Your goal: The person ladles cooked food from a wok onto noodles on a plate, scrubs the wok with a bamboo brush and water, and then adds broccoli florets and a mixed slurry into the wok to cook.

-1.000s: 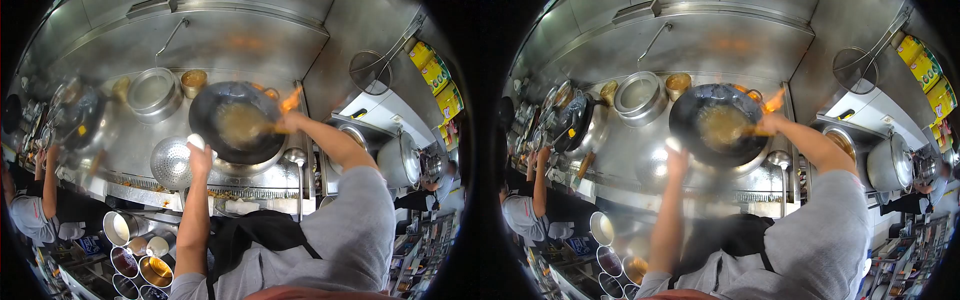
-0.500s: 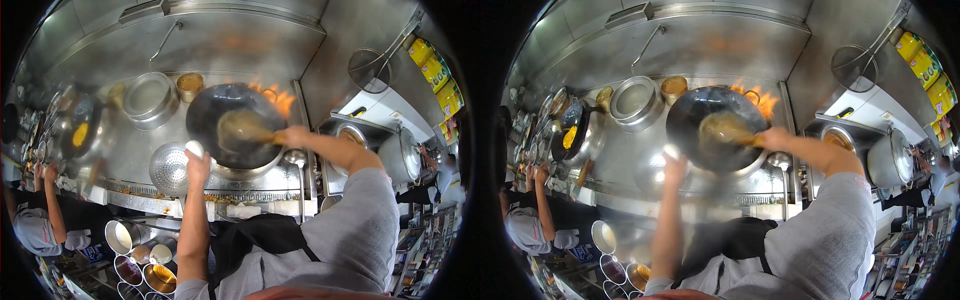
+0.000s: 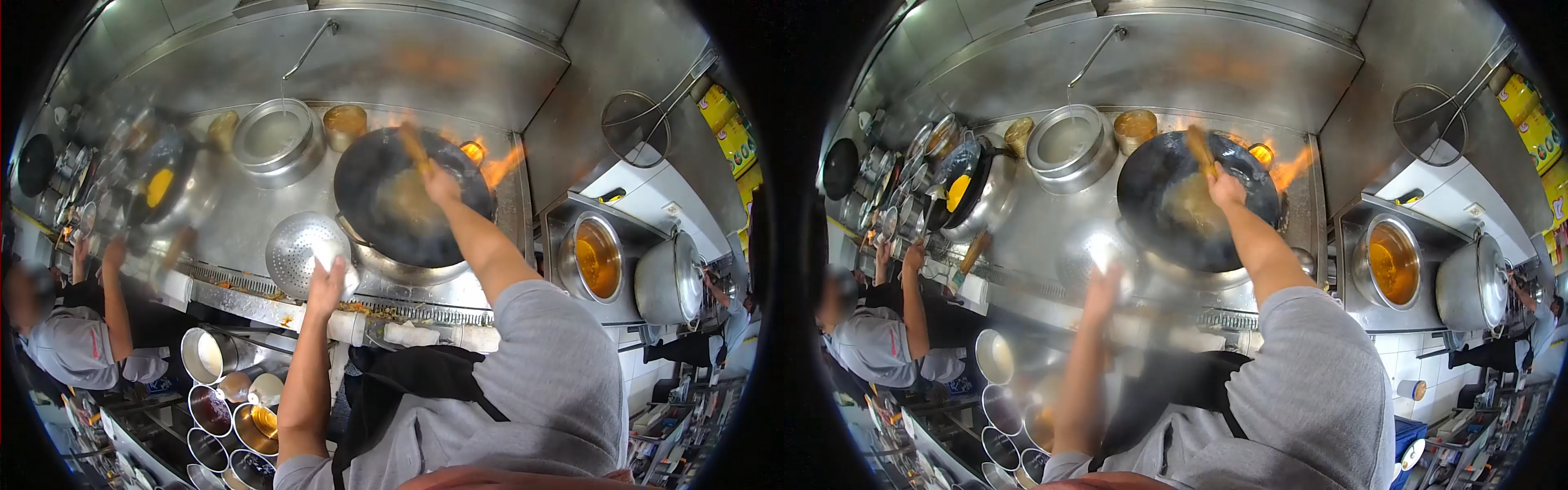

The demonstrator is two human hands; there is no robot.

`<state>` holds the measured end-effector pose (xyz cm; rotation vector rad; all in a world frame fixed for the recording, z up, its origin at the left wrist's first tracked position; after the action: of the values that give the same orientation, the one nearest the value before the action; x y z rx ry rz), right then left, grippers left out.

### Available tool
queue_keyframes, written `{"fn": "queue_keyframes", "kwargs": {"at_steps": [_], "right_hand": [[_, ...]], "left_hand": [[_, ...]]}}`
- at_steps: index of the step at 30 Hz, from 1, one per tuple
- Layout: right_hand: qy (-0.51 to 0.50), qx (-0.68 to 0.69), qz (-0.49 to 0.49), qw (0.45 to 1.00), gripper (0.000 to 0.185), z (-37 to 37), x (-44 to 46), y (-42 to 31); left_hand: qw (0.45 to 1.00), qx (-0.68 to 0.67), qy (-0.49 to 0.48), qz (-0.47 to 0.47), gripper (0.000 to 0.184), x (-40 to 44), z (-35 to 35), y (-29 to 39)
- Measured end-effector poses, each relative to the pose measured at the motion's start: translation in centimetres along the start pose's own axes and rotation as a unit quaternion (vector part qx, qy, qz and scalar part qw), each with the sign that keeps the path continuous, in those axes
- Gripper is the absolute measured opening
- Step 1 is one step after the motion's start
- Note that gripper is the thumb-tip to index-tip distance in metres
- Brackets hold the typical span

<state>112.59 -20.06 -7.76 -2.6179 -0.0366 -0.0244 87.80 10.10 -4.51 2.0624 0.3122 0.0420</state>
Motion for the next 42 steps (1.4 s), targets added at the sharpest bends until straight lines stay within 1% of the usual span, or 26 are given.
{"fn": "queue_keyframes", "kwargs": {"at_steps": [1, 2, 4, 5, 7, 8, 9, 10, 11, 13, 14, 15, 17, 19, 20, 22, 23, 25, 27, 29, 31, 33, 35, 37, 39, 42], "right_hand": [[0.051, 0.071, 0.099, 0.991, 0.04, -0.6, -0.2, 0.5], [0.043, 0.098, 0.085, 0.991, 0.034, 0.4, -0.8, -1.3], [-0.012, 0.123, -0.044, 0.991, 0.036, 4.9, -2.9, -4.3], [-0.113, 0.173, -0.035, 0.978, 0.039, 5.1, -6.0, -5.2], [-0.225, 0.175, -0.132, 0.949, 0.044, 2.0, -12.2, -5.6], [-0.235, 0.129, -0.236, 0.934, 0.045, -0.3, -14.4, -4.5], [-0.385, 0.087, -0.08, 0.915, 0.044, -3.7, -16.4, -3.3], [-0.425, 0.073, 0.045, 0.901, 0.042, -6.1, -16.7, 0.0], [-0.41, 0.001, -0.033, 0.912, 0.039, -7.4, -14.1, 2.3], [-0.365, -0.091, -0.023, 0.926, 0.034, -7.8, -7.2, 7.5], [-0.34, -0.171, -0.017, 0.925, 0.042, -6.7, -3.0, 8.9], [-0.182, -0.166, -0.028, 0.969, 0.05, -9.1, -1.6, 5.4], [-0.1, -0.075, 0.044, 0.991, 0.043, -6.5, 0.6, 3.1], [-0.098, 0.0, 0.062, 0.993, 0.039, -2.4, -2.3, -1.2], [-0.09, -0.023, 0.02, 0.995, 0.038, -0.1, -3.9, -2.4], [-0.145, 0.007, -0.022, 0.989, 0.042, 0.2, -8.9, -3.4], [-0.171, 0.012, -0.045, 0.984, 0.045, 0.5, -10.7, -2.6], [-0.249, -0.002, -0.115, 0.962, 0.042, -0.9, -12.8, 1.5], [-0.344, -0.002, -0.052, 0.937, 0.039, -5.4, -12.8, 6.3], [-0.34, -0.072, -0.067, 0.935, 0.042, -8.7, -8.2, 11.4], [-0.241, -0.173, -0.11, 0.948, 0.045, -10.9, -0.8, 12.8], [-0.136, -0.191, -0.01, 0.972, 0.046, -15.9, -1.4, 2.6], [-0.122, -0.182, -0.002, 0.976, 0.044, -8.9, 1.6, 0.4], [-0.129, -0.045, 0.023, 0.99, 0.041, -2.0, -1.2, -2.4], [-0.085, 0.045, -0.029, 0.995, 0.041, 0.2, -7.2, -4.9], [-0.21, 0.048, -0.065, 0.974, 0.045, -0.5, -12.6, -3.2]], "left_hand": [[0.997, -0.07, -0.024, -0.02, 0.043, -1.0, -0.4, -1.6], [0.988, -0.138, -0.05, -0.04, 0.039, -2.3, -0.4, -2.9], [0.963, -0.238, 0.03, -0.123, 0.034, -6.8, -2.4, -3.7], [0.95, -0.258, 0.09, -0.15, 0.03, -9.0, -3.3, -5.4], [0.94, -0.289, 0.092, -0.154, 0.034, -12.3, -3.7, -11.4], [0.935, -0.305, 0.093, -0.156, 0.036, -13.9, -3.8, -14.3], [0.937, -0.297, 0.12, -0.14, 0.037, -15.1, -5.1, -13.5], [0.947, -0.264, 0.116, -0.144, 0.038, -15.7, -6.7, -10.9], [0.954, -0.233, 0.112, -0.15, 0.038, -16.3, -7.4, -8.9], [0.962, -0.186, 0.143, -0.136, 0.031, -15.8, -7.9, -9.6], [0.968, -0.169, 0.119, -0.142, 0.028, -14.5, -7.4, -8.8], [0.967, -0.206, 0.095, -0.112, 0.025, -13.0, -6.3, -7.9], [0.956, -0.283, 0.041, -0.058, 0.021, -10.2, -4.0, -6.2], [0.973, -0.209, 0.055, -0.076, 0.025, -9.9, -3.1, -0.5], [0.974, -0.206, 0.044, -0.079, 0.025, -9.9, -2.3, -1.0], [0.984, -0.175, -0.001, 0.036, 0.033, -9.2, -0.2, -1.1], [0.985, -0.17, -0.019, 0.032, 0.033, -9.7, 0.3, -2.3], [0.992, -0.127, 0.007, -0.016, 0.037, -11.4, -0.2, -5.9], [0.979, -0.173, 0.047, -0.102, 0.041, -13.5, -1.3, -9.1], [0.944, -0.267, 0.069, -0.18, 0.045, -15.0, -2.6, -10.2], [0.949, -0.26, 0.082, -0.159, 0.046, -15.5, -4.0, -11.8], [0.954, -0.265, 0.067, -0.128, 0.046, -15.0, -4.3, -6.5], [0.962, -0.193, 0.109, -0.157, 0.047, -14.8, -5.0, -6.2], [0.982, -0.091, 0.11, -0.125, 0.048, -14.2, -5.2, -5.7], [0.971, -0.146, 0.102, -0.161, 0.049, -14.2, -4.2, -6.9], [0.977, -0.146, 0.094, -0.122, 0.049, -14.6, -4.7, -8.5]]}}
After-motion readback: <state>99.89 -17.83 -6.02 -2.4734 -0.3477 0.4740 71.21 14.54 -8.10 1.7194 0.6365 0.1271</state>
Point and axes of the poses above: each hand's wrist, its own x-axis towards the middle knuckle, its own z-axis out of the palm, y = z × x, the point moved 9 cm from there along x, towards the middle knuckle, and after that the axes turned 6 degrees about x, right-handed, at the moved point
